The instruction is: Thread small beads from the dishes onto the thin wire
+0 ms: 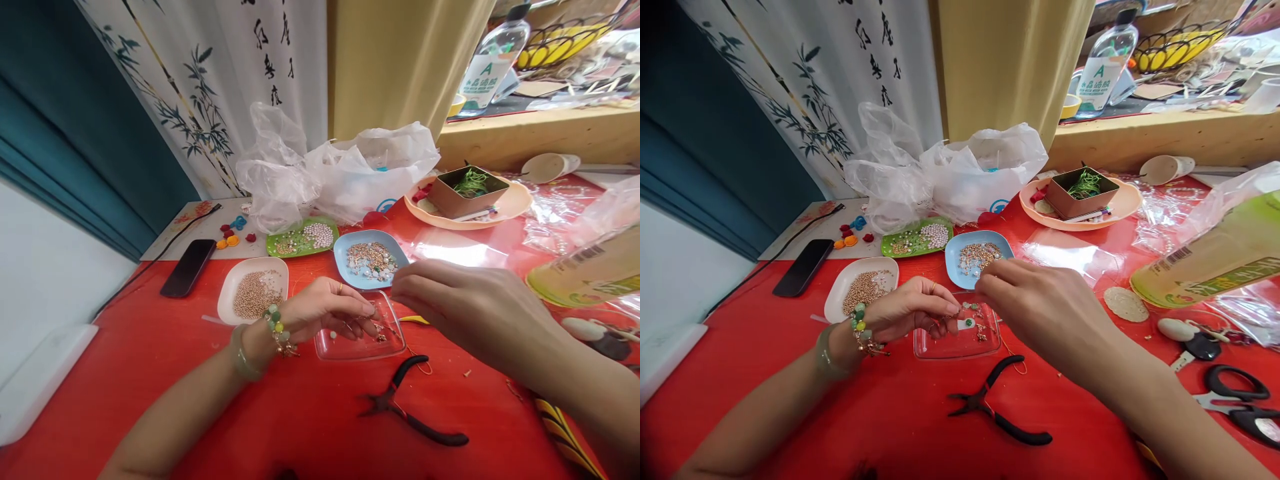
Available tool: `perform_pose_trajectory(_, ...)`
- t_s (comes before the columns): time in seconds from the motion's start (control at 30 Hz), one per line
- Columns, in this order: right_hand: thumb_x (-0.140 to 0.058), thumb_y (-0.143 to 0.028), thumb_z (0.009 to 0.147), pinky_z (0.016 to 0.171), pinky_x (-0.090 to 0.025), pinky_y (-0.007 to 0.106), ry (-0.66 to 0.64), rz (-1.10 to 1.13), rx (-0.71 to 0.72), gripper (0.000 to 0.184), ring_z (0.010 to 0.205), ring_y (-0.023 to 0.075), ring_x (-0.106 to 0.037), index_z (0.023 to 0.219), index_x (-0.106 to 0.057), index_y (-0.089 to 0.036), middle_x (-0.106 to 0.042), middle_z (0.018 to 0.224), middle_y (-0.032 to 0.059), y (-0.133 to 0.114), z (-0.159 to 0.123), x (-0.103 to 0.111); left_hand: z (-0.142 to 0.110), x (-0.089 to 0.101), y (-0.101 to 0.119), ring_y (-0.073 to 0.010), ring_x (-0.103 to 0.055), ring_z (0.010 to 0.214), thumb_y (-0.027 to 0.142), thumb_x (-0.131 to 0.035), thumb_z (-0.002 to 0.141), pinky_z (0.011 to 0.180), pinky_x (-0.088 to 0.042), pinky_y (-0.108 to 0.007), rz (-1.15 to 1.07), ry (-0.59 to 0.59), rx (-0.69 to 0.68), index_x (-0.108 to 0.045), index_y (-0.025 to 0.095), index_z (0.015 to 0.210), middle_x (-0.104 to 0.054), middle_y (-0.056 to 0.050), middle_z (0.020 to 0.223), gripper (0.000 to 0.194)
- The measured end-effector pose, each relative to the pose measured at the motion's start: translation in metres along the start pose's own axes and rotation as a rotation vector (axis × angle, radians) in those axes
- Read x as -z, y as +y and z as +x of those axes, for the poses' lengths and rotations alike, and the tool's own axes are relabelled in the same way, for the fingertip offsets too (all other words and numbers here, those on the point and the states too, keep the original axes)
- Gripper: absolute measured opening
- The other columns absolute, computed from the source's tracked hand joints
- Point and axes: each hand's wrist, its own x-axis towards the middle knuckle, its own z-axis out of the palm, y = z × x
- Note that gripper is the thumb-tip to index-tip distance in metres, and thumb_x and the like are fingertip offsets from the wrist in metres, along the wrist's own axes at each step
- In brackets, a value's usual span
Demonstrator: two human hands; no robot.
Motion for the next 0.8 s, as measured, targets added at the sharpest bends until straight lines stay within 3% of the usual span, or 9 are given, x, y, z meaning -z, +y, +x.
perform_pose_trajectory(0.1,-0.041,-0.014,0.076,0.04,-0.014,0.024,0.023,-0.288,-0.067,0.02,0.047,0.0096,-0.046,0.075,-0.06,-0.021,-0.063,0.083,0.003,0.005,0.0,-0.002,0.001,0.001,-0.001,-0.0073,-0.056,0.048,0.019,-0.063,0.064,0.051,-0.043,-0.02,-0.011,0.011,-0.011,-0.063,0.012,0.065,-0.066,-0.003,0.06,0.007)
perform_pose_trajectory(0.2,-0.045,-0.024,0.078,0.039,-0.017,0.024,0.138,-0.341,-0.277,0.016,0.042,0.0108,-0.045,0.074,-0.06,-0.02,-0.06,0.059,0.0012,0.011,0.001,-0.005,0.003,0.001,-0.001,-0.0089,-0.057,0.054,0.02,-0.063,0.063,0.052,-0.043,-0.021,0.031,0.058,-0.037,-0.063,0.013,0.066,-0.066,-0.003,0.063,0.008)
perform_pose_trajectory(0.27,-0.049,-0.025,0.076,0.042,-0.029,0.024,0.175,-0.058,-0.425,0.012,0.048,0.0122,-0.051,0.076,-0.059,-0.019,-0.06,0.057,0.0011,0.016,0.004,-0.005,0.005,0.002,-0.001,-0.0093,-0.057,0.057,0.021,-0.065,0.062,0.054,-0.043,-0.022,0.111,0.111,-0.06,-0.063,0.013,0.066,-0.065,-0.003,0.064,0.009)
perform_pose_trajectory(0.33,-0.052,-0.025,0.074,0.048,-0.039,0.024,0.167,0.436,-0.567,0.01,0.057,0.0126,-0.056,0.078,-0.059,-0.018,-0.064,0.067,0.0033,0.021,0.007,-0.003,0.007,0.002,-0.001,-0.0091,-0.055,0.058,0.022,-0.065,0.061,0.056,-0.043,-0.023,0.202,0.165,-0.091,-0.064,0.012,0.066,-0.064,-0.003,0.064,0.011)
perform_pose_trajectory(0.4,-0.054,-0.026,0.074,0.048,-0.04,0.024,0.18,0.882,-0.682,0.011,0.057,0.0107,-0.055,0.078,-0.059,-0.017,-0.065,0.078,0.0061,0.026,0.01,0.0,0.009,0.003,-0.001,-0.0089,-0.053,0.056,0.023,-0.065,0.061,0.057,-0.042,-0.023,0.278,0.21,-0.125,-0.064,0.012,0.067,-0.062,-0.003,0.063,0.012)
perform_pose_trajectory(0.47,-0.056,-0.025,0.074,0.043,-0.035,0.022,0.285,1.127,-0.778,0.01,0.051,0.0066,-0.047,0.077,-0.058,-0.015,-0.064,0.081,0.0081,0.031,0.011,0.002,0.01,0.004,-0.001,-0.0089,-0.052,0.054,0.023,-0.065,0.062,0.056,-0.042,-0.024,0.348,0.238,-0.16,-0.065,0.012,0.068,-0.061,-0.003,0.063,0.013)
perform_pose_trajectory(0.57,-0.06,-0.017,0.072,0.042,-0.029,0.022,0.524,1.288,-0.874,0.007,0.049,0.003,-0.041,0.076,-0.055,-0.014,-0.062,0.08,0.0077,0.041,0.012,0.002,0.012,0.007,-0.002,-0.01,-0.053,0.055,0.024,-0.064,0.063,0.057,-0.043,-0.025,0.466,0.28,-0.213,-0.065,0.012,0.069,-0.062,-0.004,0.067,0.014)
perform_pose_trajectory(0.67,-0.058,-0.008,0.072,0.048,-0.034,0.022,0.731,1.358,-0.939,0.008,0.055,0.0036,-0.046,0.075,-0.053,-0.013,-0.057,0.069,0.0036,0.051,0.011,0.001,0.013,0.01,-0.003,-0.0122,-0.056,0.062,0.026,-0.062,0.065,0.063,-0.044,-0.026,0.564,0.314,-0.259,-0.066,0.012,0.071,-0.065,-0.006,0.073,0.016)
perform_pose_trajectory(0.8,-0.058,-0.007,0.073,0.054,-0.037,0.022,0.836,1.436,-0.964,0.007,0.058,0.0036,-0.049,0.076,-0.056,-0.013,-0.055,0.065,0.0012,0.058,0.011,0.004,0.015,0.013,-0.005,-0.0141,-0.058,0.066,0.029,-0.061,0.066,0.065,-0.044,-0.026,0.623,0.308,-0.277,-0.067,0.011,0.075,-0.066,-0.008,0.076,0.02)
